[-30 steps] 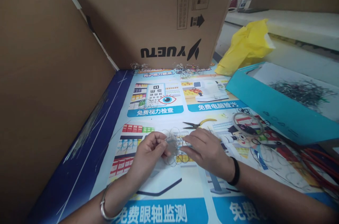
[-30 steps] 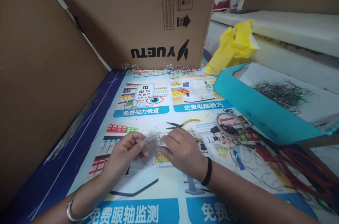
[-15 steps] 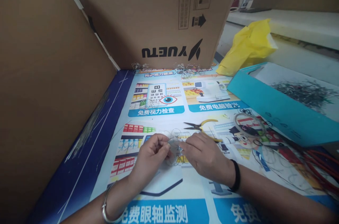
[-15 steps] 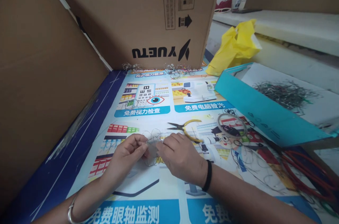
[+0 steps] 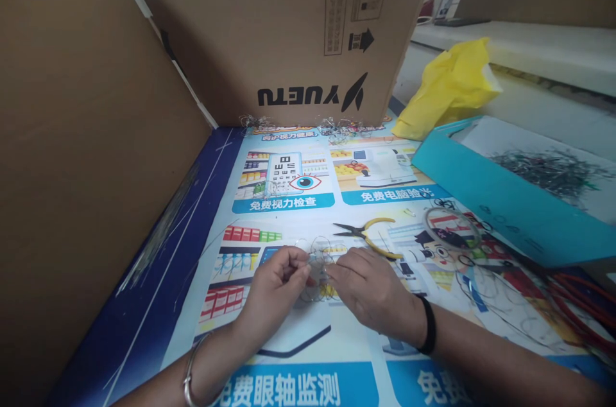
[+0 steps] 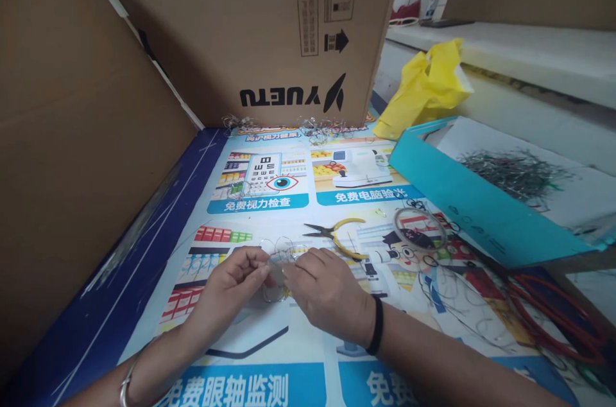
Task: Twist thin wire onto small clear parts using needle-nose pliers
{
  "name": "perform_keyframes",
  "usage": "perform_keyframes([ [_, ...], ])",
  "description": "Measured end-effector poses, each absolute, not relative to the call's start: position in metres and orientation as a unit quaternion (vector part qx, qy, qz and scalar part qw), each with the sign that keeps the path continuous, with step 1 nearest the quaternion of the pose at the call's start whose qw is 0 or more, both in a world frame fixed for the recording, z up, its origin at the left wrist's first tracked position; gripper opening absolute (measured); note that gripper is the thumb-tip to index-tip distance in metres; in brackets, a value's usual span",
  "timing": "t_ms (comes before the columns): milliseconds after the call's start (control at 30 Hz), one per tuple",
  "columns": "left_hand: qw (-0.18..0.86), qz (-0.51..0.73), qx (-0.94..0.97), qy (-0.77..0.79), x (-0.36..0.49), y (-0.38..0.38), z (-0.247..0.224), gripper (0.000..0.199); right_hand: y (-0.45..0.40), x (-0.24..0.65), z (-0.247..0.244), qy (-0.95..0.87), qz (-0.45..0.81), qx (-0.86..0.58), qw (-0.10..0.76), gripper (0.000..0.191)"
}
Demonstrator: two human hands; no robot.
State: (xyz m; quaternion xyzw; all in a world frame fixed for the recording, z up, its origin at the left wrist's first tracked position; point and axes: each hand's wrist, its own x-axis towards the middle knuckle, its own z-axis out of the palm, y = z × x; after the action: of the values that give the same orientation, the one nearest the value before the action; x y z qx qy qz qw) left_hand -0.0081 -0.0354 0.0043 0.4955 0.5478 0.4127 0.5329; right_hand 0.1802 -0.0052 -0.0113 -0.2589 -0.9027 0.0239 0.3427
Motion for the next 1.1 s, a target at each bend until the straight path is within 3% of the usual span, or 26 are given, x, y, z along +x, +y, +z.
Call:
perform_keyframes([
  [267,0.538,0.41,0.502,0.539,-0.01,-0.033,0.003,0.016,-0.004,0.184,-0.011,-0.905,0.102,-0.236,0.338,0.036],
  [833,0.598,0.382,0.514,0.482,-0.019,-0.02,0.009,0.01,0.008,0.182,-0.024,-0.855,0.176,-0.287,0.395,0.034],
  [1100,0.613,0.363,0.574,0.404,-0.028,-0.017,-0.005,0.024,0.01,0.182,-0.028,-0.843,0.205,-0.304,0.394,0.025],
])
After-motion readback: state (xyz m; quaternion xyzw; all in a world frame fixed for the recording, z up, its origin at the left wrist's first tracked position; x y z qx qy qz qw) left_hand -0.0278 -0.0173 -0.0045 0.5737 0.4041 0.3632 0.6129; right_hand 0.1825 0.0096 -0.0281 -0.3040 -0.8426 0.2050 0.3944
